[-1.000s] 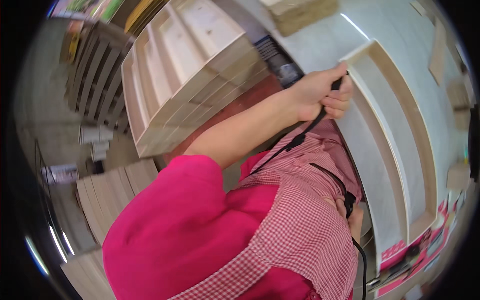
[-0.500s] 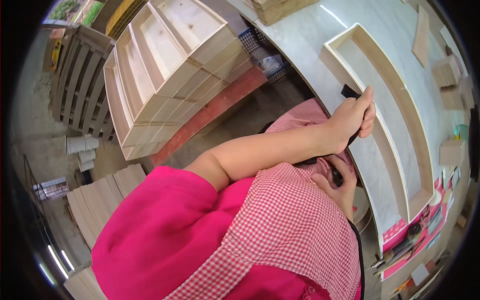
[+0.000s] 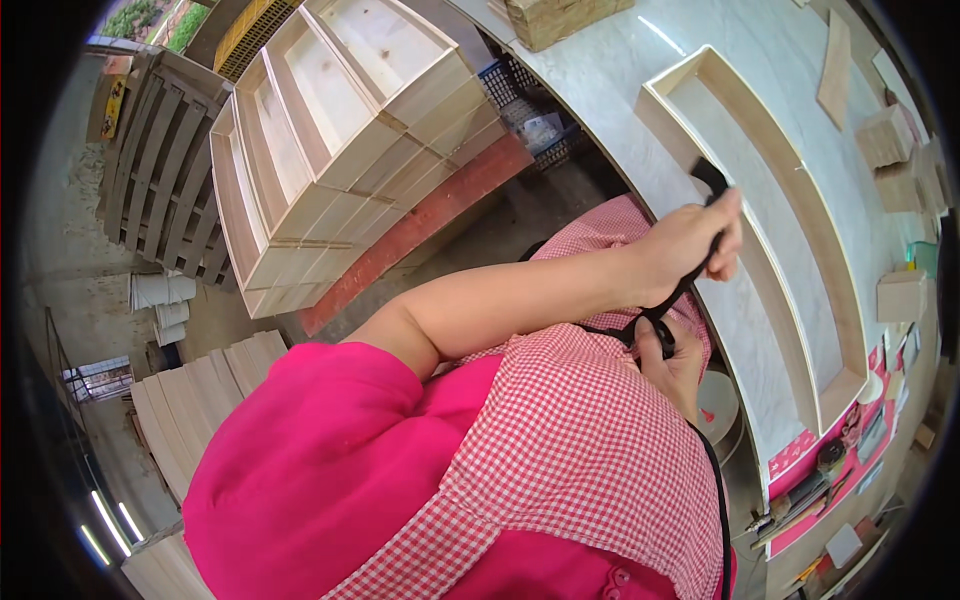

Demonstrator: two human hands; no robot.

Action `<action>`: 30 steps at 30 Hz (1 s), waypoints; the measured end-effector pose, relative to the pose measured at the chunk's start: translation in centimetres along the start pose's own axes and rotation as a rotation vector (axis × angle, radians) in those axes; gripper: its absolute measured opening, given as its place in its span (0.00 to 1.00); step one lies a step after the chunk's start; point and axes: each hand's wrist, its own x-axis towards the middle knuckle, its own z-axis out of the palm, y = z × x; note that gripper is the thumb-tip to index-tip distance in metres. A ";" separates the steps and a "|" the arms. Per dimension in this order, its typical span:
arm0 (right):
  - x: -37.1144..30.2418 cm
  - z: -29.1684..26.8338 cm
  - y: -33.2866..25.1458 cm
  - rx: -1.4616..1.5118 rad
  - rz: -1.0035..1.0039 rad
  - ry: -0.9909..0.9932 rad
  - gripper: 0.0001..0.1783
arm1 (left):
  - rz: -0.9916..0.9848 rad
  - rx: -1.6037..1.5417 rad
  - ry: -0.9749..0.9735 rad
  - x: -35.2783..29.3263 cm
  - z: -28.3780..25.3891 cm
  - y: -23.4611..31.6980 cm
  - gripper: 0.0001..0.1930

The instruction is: Assemble and staple wooden boxes using a pneumatic staple gun and wood glue.

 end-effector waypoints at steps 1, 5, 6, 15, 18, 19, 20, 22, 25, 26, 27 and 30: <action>0.0 0.1 0.2 0.001 0.003 -0.001 0.15 | -0.014 -0.063 0.049 -0.3 -0.4 0.1 0.32; 0.3 0.0 0.4 0.031 -0.009 0.033 0.15 | 0.100 -0.029 0.052 -0.8 -0.5 0.7 0.28; 0.4 -0.2 0.5 0.012 -0.028 0.035 0.15 | 0.164 0.024 0.028 -0.9 -0.5 0.9 0.26; 0.3 -0.4 -0.1 -0.037 0.042 0.062 0.10 | -0.237 1.092 -0.099 -13.7 -6.8 4.3 0.21; 0.6 -0.5 -0.2 -0.031 0.040 0.036 0.10 | -0.211 1.148 -0.094 -14.4 -7.0 3.4 0.17; 0.5 -0.5 -0.2 -0.041 0.032 0.039 0.11 | -0.173 1.163 -0.081 -14.6 -7.0 3.1 0.15; 0.4 -0.5 -0.3 -0.052 0.019 0.038 0.11 | -0.132 1.180 -0.062 -14.8 -7.0 2.8 0.14; 0.3 -0.7 0.2 -0.038 0.024 0.028 0.10 | -0.062 1.177 -0.030 -14.9 -7.4 1.1 0.13; 0.5 -0.6 0.4 0.003 0.038 0.036 0.09 | 0.074 1.182 0.002 -14.4 -7.8 0.7 0.12; 0.5 -0.6 0.4 -0.018 0.008 0.048 0.07 | -0.077 0.920 0.058 -14.4 -8.0 0.8 0.12; 0.5 -0.5 0.1 -0.039 -0.022 0.059 0.06 | -0.220 0.654 0.112 -14.4 -8.0 1.2 0.13; 0.4 -0.3 0.0 -0.050 -0.053 0.065 0.08 | -0.345 0.312 0.151 -14.6 -8.2 1.4 0.15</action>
